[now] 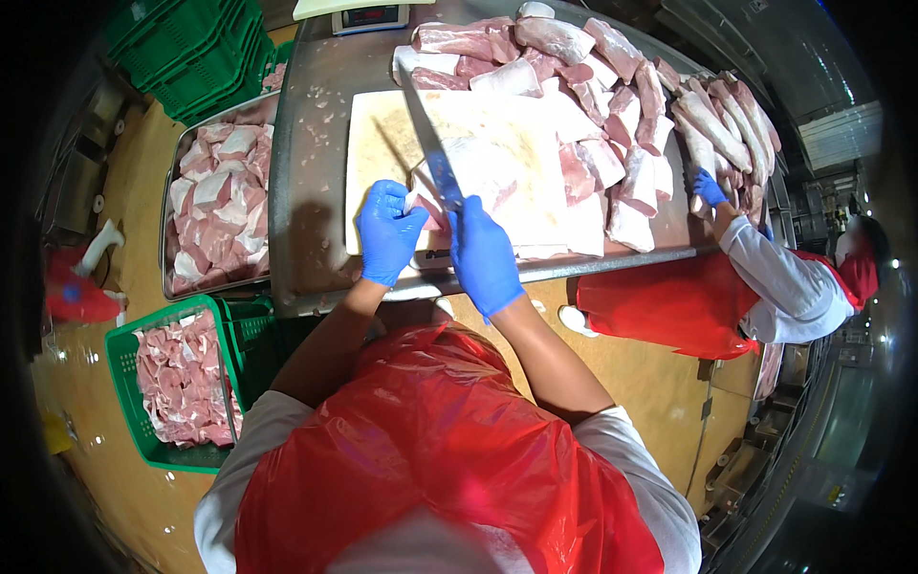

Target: The person cuts large pieces of raw meat into smaller portions using a knife on a cutting board. The cut pieces are placed into a green crate. Another worker is visible nearby handling similar meat.

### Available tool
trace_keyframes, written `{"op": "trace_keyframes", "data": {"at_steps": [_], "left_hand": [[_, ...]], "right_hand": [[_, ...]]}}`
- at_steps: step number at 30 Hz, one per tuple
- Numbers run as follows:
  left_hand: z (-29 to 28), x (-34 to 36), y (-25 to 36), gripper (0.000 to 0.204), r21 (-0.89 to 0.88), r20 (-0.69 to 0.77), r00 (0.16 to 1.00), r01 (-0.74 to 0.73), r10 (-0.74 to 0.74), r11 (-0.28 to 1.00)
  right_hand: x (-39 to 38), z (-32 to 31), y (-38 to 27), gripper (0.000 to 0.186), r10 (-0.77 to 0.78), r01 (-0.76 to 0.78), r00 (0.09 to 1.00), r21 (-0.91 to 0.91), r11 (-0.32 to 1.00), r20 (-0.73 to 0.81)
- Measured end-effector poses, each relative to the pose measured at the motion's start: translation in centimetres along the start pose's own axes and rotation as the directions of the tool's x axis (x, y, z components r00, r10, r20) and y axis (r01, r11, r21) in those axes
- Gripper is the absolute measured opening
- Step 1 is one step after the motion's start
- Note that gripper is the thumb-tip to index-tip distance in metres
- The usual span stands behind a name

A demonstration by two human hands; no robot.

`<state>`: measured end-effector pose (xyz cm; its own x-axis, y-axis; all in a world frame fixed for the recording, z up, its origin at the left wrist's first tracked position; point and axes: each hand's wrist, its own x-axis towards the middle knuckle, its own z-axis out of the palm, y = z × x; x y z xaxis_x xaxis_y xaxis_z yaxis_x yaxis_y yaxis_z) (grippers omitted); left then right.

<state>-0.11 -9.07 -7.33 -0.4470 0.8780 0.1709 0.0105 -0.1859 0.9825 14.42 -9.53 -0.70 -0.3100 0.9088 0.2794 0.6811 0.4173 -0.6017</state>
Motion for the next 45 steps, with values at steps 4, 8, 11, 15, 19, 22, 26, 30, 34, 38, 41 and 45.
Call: {"op": "trace_keyframes", "data": {"at_steps": [4, 8, 11, 15, 19, 22, 26, 30, 34, 38, 41, 45], "left_hand": [[0.4, -0.5, -0.1, 0.032, -0.019, -0.116, 0.992, -0.054, 0.052, 0.998], [-0.9, -0.6, -0.6, 0.036, -0.038, -0.143, 0.989, 0.032, -0.037, 0.999], [-4.4, -0.2, -2.2, 0.036, 0.04, -0.141, 0.988, -0.06, 0.065, 0.997], [-5.3, -0.6, -0.2, 0.032, -0.098, -0.046, 0.999, 0.0, -0.005, 0.995], [-4.8, -0.7, -0.3, 0.029, -0.031, -0.031, 0.995, -0.099, 0.098, 0.995], [-5.4, -0.5, -0.7, 0.026, 0.073, -0.023, 0.991, -0.13, 0.132, 0.989], [-6.1, 0.1, -1.0, 0.024, 0.045, -0.043, 0.996, -0.082, 0.084, 0.996], [-11.9, -0.3, 0.8, 0.014, 0.031, -0.137, 0.99, 0.029, -0.024, 0.999], [-27.1, -3.9, 5.9, 0.031, -0.037, -0.447, 0.894, -0.027, 0.007, 0.999], [-43.7, -11.3, 11.1, 0.019, 0.418, -0.574, 0.817, 0.241, 0.049, 0.876], [-48.2, -13.3, 9.7, 0.033, 0.749, -0.522, 0.849, 0.502, 0.081, -0.434], [-33.7, -5.8, 10.1, 0.041, 0.538, -0.4, 0.9, 0.078, 0.174, 0.839]], "right_hand": [[0.7, 1.1, -0.1, 0.015, 0.051, -0.007, 0.977, -0.213, 0.977, 0.206], [-7.0, -4.5, 3.3, 0.021, 0.136, 0.058, 0.903, -0.431, 0.901, 0.407], [-12.1, -11.9, 3.4, 0.028, 0.286, 0.054, 0.816, -0.56, 0.827, 0.502], [-11.3, -13.3, 1.0, 0.027, 0.271, 0.017, 0.83, -0.508, 0.861, 0.488], [-6.0, -4.7, -0.9, 0.024, 0.011, 0.077, 0.94, -0.243, 0.967, 0.341], [-1.3, -0.6, -3.1, 0.025, 0.076, 0.024, 0.928, -0.261, 0.965, 0.365], [-4.3, -0.5, 1.1, 0.019, 0.093, 0.059, 0.895, -0.322, 0.945, 0.437], [-10.7, -8.7, 3.7, 0.032, 0.217, 0.103, 0.792, -0.474, 0.874, 0.571], [-13.2, -12.5, 3.5, 0.029, 0.211, -0.014, 0.848, -0.377, 0.926, 0.486], [-10.2, -9.9, 3.3, 0.016, 0.166, -0.156, 0.973, -0.074, 0.985, 0.158], [-6.8, -7.6, 4.9, 0.014, 0.327, -0.311, 0.945, 0.324, 0.893, 0.006], [-1.5, -6.8, 8.4, 0.02, 0.275, -0.236, 0.961, 0.457, 0.857, -0.019]]}}
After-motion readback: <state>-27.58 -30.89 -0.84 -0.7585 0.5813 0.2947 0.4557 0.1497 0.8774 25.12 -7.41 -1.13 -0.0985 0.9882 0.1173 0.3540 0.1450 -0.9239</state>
